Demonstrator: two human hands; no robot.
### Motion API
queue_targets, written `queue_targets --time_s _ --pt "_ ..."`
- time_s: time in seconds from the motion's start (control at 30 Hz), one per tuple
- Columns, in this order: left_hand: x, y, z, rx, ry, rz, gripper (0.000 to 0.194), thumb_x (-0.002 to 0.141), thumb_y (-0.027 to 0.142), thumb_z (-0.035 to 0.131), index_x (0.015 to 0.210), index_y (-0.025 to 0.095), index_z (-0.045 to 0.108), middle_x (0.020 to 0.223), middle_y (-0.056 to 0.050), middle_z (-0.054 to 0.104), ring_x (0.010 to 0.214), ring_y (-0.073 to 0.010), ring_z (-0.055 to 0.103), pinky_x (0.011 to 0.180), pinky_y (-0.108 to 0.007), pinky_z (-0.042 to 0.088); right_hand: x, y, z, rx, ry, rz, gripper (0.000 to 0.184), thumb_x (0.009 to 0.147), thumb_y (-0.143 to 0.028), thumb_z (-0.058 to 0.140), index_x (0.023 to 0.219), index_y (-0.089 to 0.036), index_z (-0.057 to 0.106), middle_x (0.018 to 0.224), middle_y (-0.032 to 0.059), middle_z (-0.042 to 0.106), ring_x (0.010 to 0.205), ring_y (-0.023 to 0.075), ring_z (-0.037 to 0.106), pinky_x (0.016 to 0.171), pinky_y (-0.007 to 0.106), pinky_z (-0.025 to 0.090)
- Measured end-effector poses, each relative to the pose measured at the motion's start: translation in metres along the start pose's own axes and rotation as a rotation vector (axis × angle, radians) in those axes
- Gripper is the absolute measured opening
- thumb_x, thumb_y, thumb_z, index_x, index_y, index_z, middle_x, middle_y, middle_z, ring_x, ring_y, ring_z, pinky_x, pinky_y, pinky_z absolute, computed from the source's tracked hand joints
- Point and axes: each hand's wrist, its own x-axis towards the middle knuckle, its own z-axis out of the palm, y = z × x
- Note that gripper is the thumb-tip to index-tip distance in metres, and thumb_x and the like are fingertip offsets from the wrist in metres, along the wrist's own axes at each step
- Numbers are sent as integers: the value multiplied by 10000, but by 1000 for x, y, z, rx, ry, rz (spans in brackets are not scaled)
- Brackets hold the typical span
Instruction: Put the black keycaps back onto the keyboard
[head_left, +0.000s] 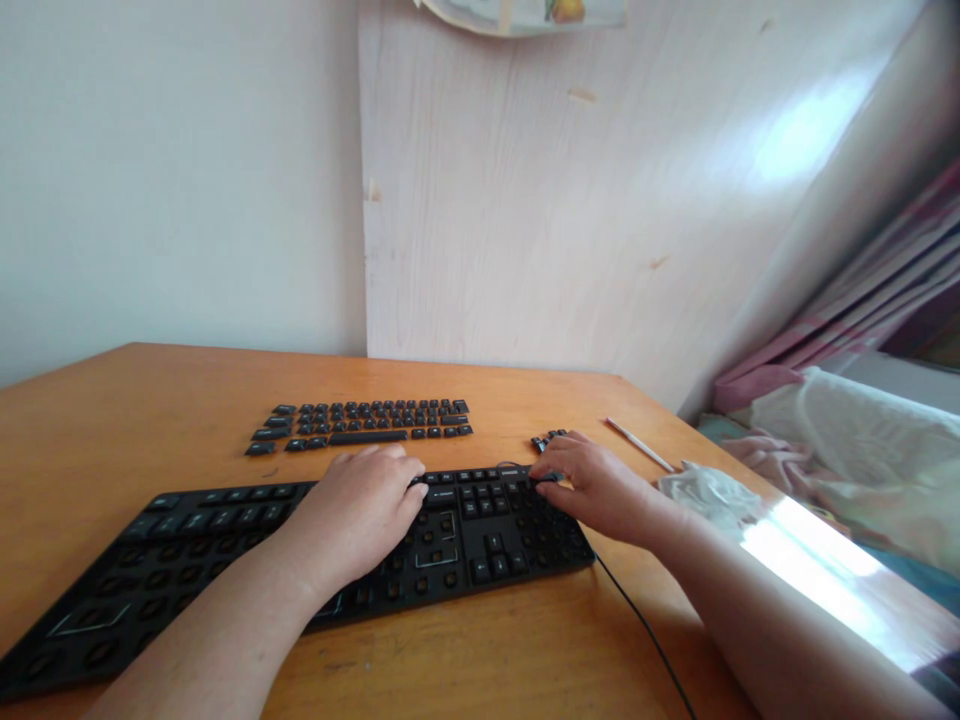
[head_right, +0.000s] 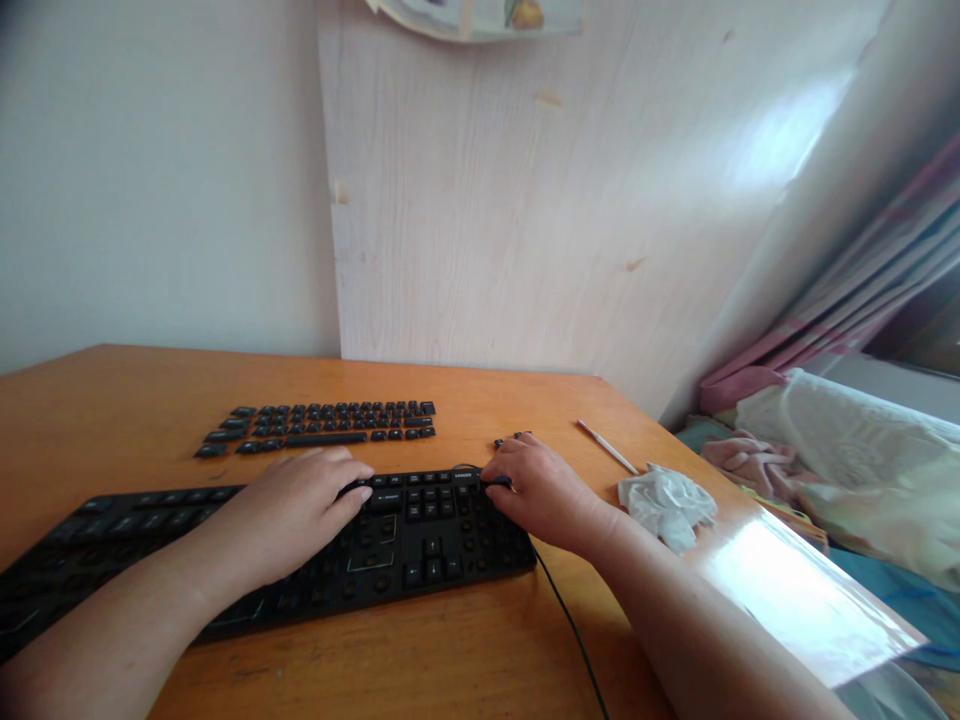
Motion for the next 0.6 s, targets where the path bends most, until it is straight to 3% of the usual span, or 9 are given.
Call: queue_targets --time_s 0.13,0.3,0.43,0.6 --pt "0 0 1 36 8 -9 290 911 360 466 1001 231 710 960 -82 688 966 -267 611 868 -426 427 1 0 1 39 72 -17 106 811 -188 635 875 -214 716 858 49 677 873 203 577 796 349 437" --pt "3 3 2 -49 165 -20 369 902 371 493 1166 179 666 1128 -118 673 1095 -289 578 971 -446 416 2 -5 4 123 166 -84 115 801 -164 649 890 -218 698 879 37 685 890 197 589 816 355 445" --pt "5 21 5 -411 215 -60 389 916 372 482 1231 196 630 1171 -92 682 1065 -234 627 971 -380 456 3 -18 7 184 240 -151 129 814 -175 658 931 -222 686 913 32 686 890 187 592 824 354 452" --pt "4 49 9 -919 71 -82 381 887 345 570 1241 218 626 1152 -56 708 1061 -206 647 986 -347 464 4 -36 10 233 331 -207 169 819 -157 657 973 -222 677 936 33 682 909 178 586 831 344 455"
